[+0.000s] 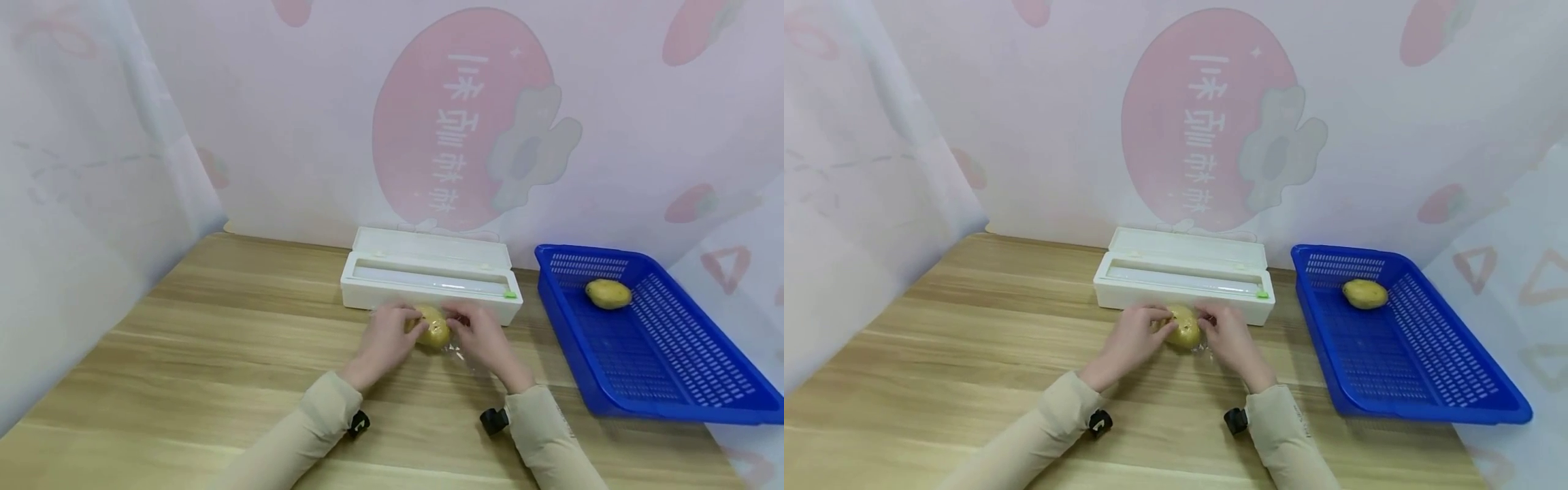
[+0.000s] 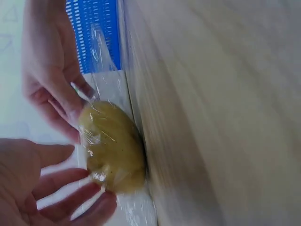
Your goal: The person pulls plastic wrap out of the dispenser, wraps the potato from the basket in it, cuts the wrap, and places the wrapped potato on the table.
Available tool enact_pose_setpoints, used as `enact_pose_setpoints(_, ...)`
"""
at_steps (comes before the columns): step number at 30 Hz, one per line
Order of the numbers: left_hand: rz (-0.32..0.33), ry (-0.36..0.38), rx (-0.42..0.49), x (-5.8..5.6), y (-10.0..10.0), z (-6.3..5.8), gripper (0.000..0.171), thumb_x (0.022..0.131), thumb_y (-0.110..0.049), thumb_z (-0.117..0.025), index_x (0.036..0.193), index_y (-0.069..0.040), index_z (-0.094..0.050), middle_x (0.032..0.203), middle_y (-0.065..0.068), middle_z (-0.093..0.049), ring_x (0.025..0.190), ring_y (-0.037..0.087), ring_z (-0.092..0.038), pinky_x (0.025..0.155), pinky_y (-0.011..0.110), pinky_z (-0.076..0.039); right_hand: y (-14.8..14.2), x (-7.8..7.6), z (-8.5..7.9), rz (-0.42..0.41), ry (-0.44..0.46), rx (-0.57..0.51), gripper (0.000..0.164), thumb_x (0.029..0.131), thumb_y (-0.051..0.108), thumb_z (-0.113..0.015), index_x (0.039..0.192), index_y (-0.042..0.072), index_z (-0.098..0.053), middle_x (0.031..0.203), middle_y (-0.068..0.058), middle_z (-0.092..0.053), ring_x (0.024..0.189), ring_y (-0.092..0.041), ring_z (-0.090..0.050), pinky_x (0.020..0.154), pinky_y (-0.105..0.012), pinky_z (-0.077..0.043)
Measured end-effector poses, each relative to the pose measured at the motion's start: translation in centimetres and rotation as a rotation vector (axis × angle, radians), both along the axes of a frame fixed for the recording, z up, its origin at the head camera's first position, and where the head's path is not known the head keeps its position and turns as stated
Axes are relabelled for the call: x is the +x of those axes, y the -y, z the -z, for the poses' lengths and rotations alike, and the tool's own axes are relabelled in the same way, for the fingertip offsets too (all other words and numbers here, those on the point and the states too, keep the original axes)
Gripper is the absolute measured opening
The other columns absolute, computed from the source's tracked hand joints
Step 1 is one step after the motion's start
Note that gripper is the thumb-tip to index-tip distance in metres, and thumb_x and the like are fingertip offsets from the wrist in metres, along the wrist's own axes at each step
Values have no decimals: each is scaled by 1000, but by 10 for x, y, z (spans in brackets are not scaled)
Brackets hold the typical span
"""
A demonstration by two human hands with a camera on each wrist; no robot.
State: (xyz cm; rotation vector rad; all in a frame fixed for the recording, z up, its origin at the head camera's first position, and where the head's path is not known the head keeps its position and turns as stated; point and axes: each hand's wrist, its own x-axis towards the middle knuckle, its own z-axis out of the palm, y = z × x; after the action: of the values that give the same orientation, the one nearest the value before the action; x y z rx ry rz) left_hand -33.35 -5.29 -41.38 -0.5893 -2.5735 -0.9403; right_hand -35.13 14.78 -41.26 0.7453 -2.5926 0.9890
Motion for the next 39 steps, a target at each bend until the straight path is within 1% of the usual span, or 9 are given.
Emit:
enact_pose_setpoints(4, 91, 63, 36, -5, 6, -2, 35, 85, -25, -78, 110, -1, -72, 102, 11, -70, 92, 25, -63, 84, 40, -49, -2, 2, -3, -43, 126, -52, 39, 86, 3, -75, 123, -1, -65, 93, -8, -69, 82, -20, -64, 74, -37, -54)
enact_pose_setpoints(8, 144, 159, 61, -7, 10, -4, 45, 81, -29, -82, 116, -3, -70, 109, 9, -68, 99, 24, -61, 89, 40, -48, -5, 5, -5, -161, 273, -81, 51, 88, 12, -75, 135, 1, -57, 109, -15, -68, 91, -26, -66, 79, -38, -55)
enact_pose_setpoints(12, 182, 196, 61, -8, 12, -5, 55, 79, -33, -83, 122, -4, -67, 117, 10, -67, 106, 25, -60, 94, 41, -46, -7, 5, -3, -243, 390, -113, 59, 92, 20, -72, 144, 5, -49, 120, -19, -64, 94, -29, -67, 79, -37, -55)
enact_pose_setpoints(18, 238, 184, 25, -7, 14, -7, 60, 76, -27, -86, 126, -1, -64, 120, 11, -66, 105, 25, -59, 93, 39, -47, -5, 5, -1, -217, 436, -142, 70, 87, 26, -78, 147, 10, -46, 117, -15, -66, 95, -25, -66, 81, -37, -54)
enact_pose_setpoints(22, 291, 159, -26, -7, 16, -11, 63, 71, -24, -89, 125, -3, -65, 117, 8, -67, 102, 24, -59, 93, 40, -43, -4, 6, -1, -217, 487, -159, 69, 84, 24, -81, 144, 12, -51, 110, -12, -68, 97, -26, -65, 82, -39, -53)
enact_pose_setpoints(26, 330, 178, -34, -10, 19, -12, 64, 69, -27, -90, 124, -4, -66, 114, 5, -67, 101, 21, -58, 91, 38, -45, -3, 7, -3, -229, 508, -156, 66, 84, 20, -80, 143, 10, -52, 108, -13, -69, 96, -26, -65, 82, -38, -53)
enact_pose_setpoints(31, 334, 225, -2, -15, 22, -8, 66, 71, -31, -89, 126, -4, -65, 118, 5, -66, 103, 19, -59, 89, 36, -47, -3, 6, -4, -250, 559, -189, 66, 87, 14, -76, 145, 5, -47, 108, -17, -68, 90, -27, -67, 77, -40, -56)
enact_pose_setpoints(36, 328, 237, 6, -15, 22, -7, 68, 72, -31, -89, 127, -1, -63, 123, 10, -64, 105, 24, -60, 90, 38, -48, -3, 6, -3, -262, 607, -230, 66, 89, 9, -74, 146, 1, -43, 109, -22, -65, 88, -31, -67, 76, -49, -56)
enact_pose_setpoints(39, 329, 244, 13, -15, 22, -7, 69, 72, -31, -89, 127, 0, -62, 123, 11, -64, 105, 25, -60, 90, 39, -49, -3, 6, -3, -251, 619, -229, 67, 89, 8, -74, 147, 0, -42, 110, -22, -64, 87, -34, -66, 75, -48, -56)
